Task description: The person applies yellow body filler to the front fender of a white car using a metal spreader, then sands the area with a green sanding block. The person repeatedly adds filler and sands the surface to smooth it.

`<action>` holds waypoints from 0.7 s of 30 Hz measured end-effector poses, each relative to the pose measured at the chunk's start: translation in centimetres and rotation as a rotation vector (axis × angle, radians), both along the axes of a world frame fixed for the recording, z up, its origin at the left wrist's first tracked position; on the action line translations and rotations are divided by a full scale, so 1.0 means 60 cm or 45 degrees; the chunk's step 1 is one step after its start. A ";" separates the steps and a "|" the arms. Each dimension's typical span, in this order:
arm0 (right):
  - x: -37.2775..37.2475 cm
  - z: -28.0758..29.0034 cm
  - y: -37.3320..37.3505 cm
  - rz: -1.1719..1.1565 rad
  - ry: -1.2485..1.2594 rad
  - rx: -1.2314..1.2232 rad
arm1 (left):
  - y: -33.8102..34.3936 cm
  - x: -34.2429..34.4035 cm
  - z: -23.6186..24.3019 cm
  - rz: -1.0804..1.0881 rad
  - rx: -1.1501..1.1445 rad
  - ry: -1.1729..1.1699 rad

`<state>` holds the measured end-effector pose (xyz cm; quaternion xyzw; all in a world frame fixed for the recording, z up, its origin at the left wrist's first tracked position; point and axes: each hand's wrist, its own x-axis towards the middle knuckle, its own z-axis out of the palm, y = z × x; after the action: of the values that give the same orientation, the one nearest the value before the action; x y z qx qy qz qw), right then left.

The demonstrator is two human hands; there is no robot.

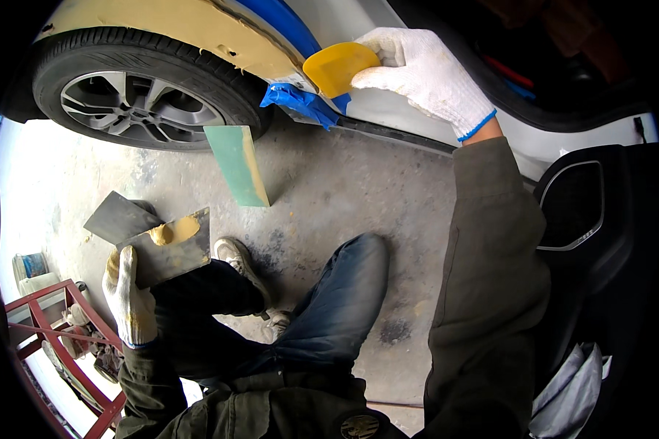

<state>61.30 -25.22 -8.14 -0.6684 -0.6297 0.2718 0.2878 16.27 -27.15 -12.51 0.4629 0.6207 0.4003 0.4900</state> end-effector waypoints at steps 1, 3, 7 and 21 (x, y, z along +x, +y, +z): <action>-0.002 -0.001 0.002 0.010 -0.015 -0.009 | 0.000 -0.001 -0.001 0.002 0.004 0.001; -0.005 -0.003 0.003 -0.004 -0.004 -0.017 | 0.001 0.001 -0.001 0.017 -0.001 -0.036; -0.001 -0.013 0.004 -0.032 0.018 0.032 | 0.002 -0.001 0.003 0.020 -0.058 -0.027; 0.003 -0.022 -0.006 -0.048 -0.030 0.209 | 0.003 -0.009 -0.008 0.013 -0.036 -0.048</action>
<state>61.51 -25.55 -9.47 -0.6574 -0.6404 0.2059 0.3394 15.71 -27.00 -12.97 0.4450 0.6194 0.4027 0.5061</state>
